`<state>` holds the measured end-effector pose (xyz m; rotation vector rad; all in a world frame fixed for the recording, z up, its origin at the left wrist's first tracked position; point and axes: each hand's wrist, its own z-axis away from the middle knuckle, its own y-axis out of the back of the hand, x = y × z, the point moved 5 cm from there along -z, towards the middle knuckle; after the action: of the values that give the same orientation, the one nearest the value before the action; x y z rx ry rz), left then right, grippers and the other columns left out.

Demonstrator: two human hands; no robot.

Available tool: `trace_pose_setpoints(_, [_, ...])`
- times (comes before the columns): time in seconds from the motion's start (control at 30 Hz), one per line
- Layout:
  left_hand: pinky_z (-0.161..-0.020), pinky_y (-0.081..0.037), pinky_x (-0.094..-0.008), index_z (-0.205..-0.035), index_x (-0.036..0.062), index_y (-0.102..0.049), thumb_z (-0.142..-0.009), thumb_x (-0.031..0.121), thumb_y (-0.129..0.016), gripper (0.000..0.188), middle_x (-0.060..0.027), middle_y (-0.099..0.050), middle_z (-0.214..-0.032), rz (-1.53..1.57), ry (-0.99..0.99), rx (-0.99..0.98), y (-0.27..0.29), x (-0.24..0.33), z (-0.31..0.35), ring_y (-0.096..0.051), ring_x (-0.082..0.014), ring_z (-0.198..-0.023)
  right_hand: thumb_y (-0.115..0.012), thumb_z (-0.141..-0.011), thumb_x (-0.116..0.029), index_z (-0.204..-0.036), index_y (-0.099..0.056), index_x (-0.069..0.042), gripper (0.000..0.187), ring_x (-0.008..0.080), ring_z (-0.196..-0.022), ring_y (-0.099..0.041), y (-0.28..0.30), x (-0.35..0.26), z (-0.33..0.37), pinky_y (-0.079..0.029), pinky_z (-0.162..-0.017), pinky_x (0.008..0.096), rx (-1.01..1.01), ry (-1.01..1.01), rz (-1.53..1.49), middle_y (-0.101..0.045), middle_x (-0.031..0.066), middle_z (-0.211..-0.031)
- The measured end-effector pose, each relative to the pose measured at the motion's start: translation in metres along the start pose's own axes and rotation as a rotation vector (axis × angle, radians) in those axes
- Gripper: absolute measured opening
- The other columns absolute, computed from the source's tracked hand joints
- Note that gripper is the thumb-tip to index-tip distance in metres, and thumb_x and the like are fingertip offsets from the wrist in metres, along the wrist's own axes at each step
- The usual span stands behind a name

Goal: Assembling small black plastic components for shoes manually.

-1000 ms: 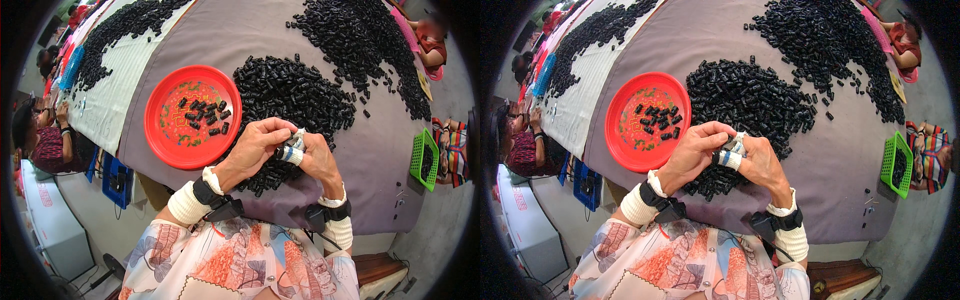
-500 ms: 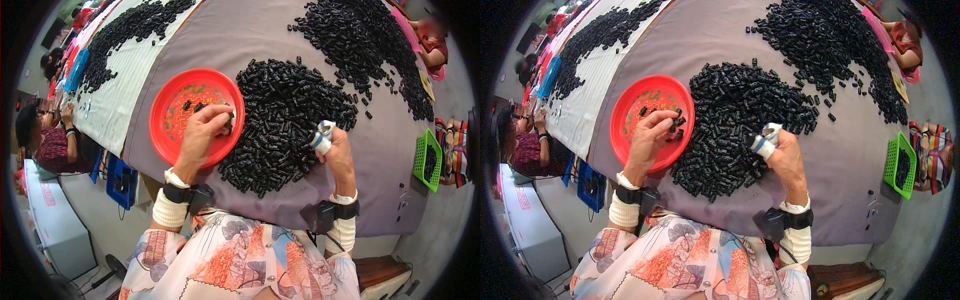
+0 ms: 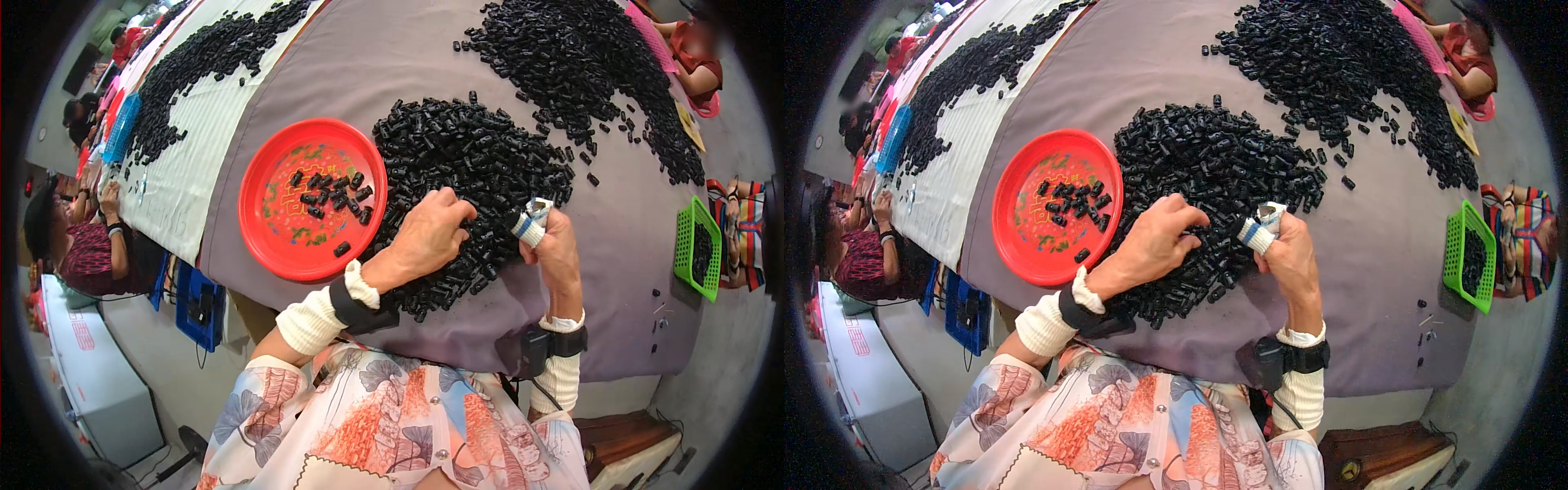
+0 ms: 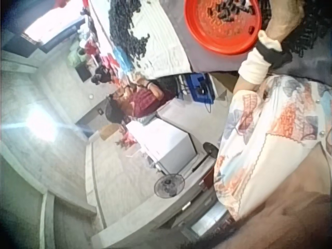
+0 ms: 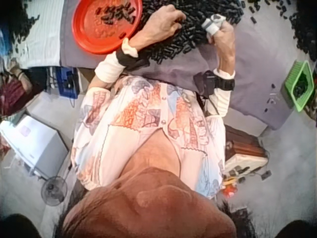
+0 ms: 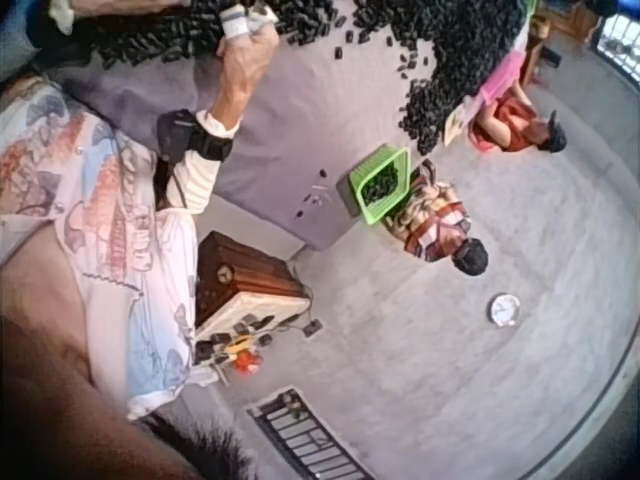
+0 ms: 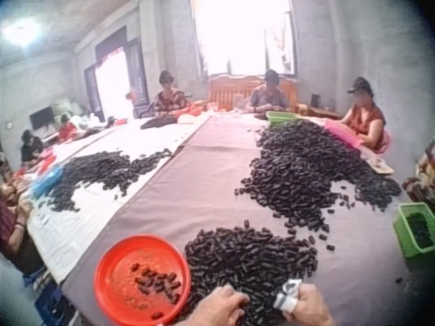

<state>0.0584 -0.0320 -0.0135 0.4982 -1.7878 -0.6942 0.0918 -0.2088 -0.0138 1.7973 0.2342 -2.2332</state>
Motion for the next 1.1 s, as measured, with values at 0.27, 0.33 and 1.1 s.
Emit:
trace_pose_setpoints(0.27, [-0.073,-0.042,-0.0384,-0.085,0.0052,-0.060,-0.069,0.006,-0.066,0.016,-0.0099,-0.052,-0.082,-0.089,-0.050,-0.101,-0.014,-0.009,-0.006,-0.049,-0.0291,-0.082,-0.065,-0.079,-0.013,-0.073,-0.054,-0.006,0.015,0.0031,-0.040,-0.040,0.000,0.010,0.005,-0.029,-0.037,0.0199,-0.004,-0.052,-0.021,-0.047,-0.0045,-0.053])
trace_pose_setpoints(0.33, [-0.069,-0.044,-0.0333,-0.085,0.0034,-0.059,-0.073,0.006,-0.065,0.013,-0.0070,-0.055,-0.076,0.000,-0.040,-0.059,-0.006,-0.013,-0.006,-0.053,-0.0217,-0.074,-0.066,-0.079,-0.014,-0.073,-0.054,-0.006,0.015,0.0034,-0.040,-0.040,-0.006,0.009,0.003,-0.029,-0.037,0.0201,-0.023,-0.063,-0.019,-0.047,-0.0042,-0.053])
trace_pose_setpoints(1.1, [-0.073,-0.050,-0.0255,-0.107,-0.0013,-0.056,-0.086,0.006,-0.057,0.023,-0.0061,-0.060,-0.094,1.593,0.399,0.034,0.039,-0.017,0.015,-0.059,-0.0113,-0.081,-0.065,-0.081,-0.016,-0.078,-0.057,-0.004,0.014,0.0024,-0.044,-0.044,-0.081,-0.039,-0.009,-0.031,-0.040,0.0177,-0.153,0.058,-0.031,-0.052,-0.0034,-0.055])
